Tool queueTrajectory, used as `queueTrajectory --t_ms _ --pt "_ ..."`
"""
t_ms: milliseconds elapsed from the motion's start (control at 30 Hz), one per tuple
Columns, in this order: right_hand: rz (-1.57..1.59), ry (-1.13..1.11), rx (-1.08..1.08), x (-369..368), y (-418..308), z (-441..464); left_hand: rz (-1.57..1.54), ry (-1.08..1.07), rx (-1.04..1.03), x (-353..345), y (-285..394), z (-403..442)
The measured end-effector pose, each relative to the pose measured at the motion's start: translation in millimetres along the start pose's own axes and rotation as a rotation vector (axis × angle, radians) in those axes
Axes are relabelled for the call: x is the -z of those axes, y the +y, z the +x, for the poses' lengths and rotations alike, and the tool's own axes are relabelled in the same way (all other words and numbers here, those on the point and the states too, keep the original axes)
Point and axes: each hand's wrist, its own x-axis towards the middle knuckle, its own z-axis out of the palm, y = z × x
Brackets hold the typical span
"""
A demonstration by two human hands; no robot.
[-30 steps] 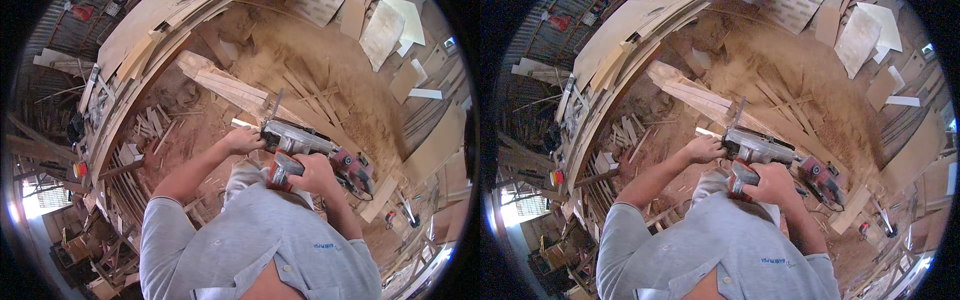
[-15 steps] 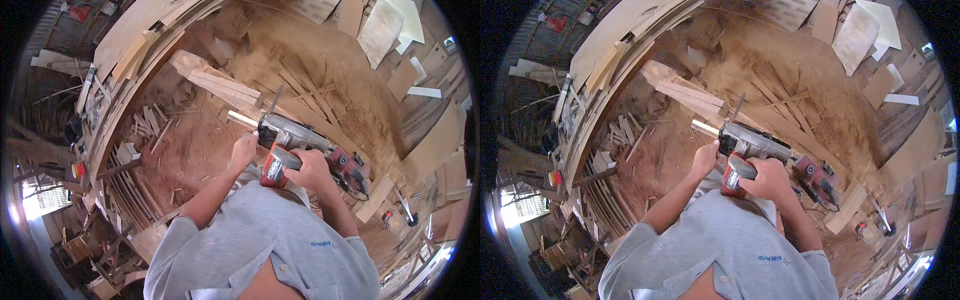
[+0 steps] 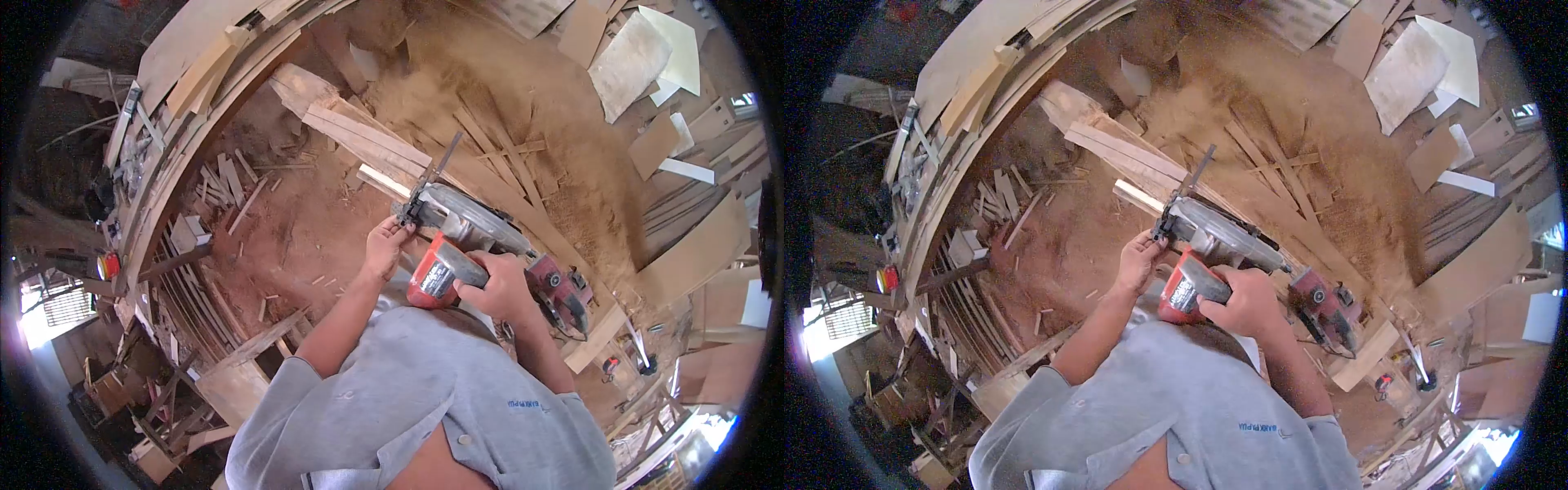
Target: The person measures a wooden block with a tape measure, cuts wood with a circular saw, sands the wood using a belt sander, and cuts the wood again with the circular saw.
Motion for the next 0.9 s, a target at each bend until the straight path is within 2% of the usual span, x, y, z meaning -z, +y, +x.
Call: queueTrajectory --t_ms 133,333,500,600,733,767,833,900 --pt "0.019 -0.023 -0.033 -9 2 14 -0.067 -0.054 0.022 17 3 8" --pt "0.059 -0.045 -0.084 -19 -4 31 -0.046 -0.003 0.067 20 12 25" --pt "0.028 -0.044 -0.165 -24 2 51 -0.067 0.018 0.019 24 8 48" --pt "-0.061 0.025 -0.054 -32 13 63 -0.045 0.059 0.0 29 1 61" --pt "0.059 -0.126 -0.23 -26 -9 79 -0.034 0.045 -0.048 41 -13 80" --pt "0.013 -0.092 -0.172 -28 -6 80 -0.083 0.128 -0.01 29 -2 76" --pt "-0.075 -0.026 -0.054 -33 3 82 -0.106 0.175 -0.081 21 -1 74" --pt "-0.014 -0.043 -0.069 -31 -5 85 -0.075 0.217 -0.152 13 11 68"
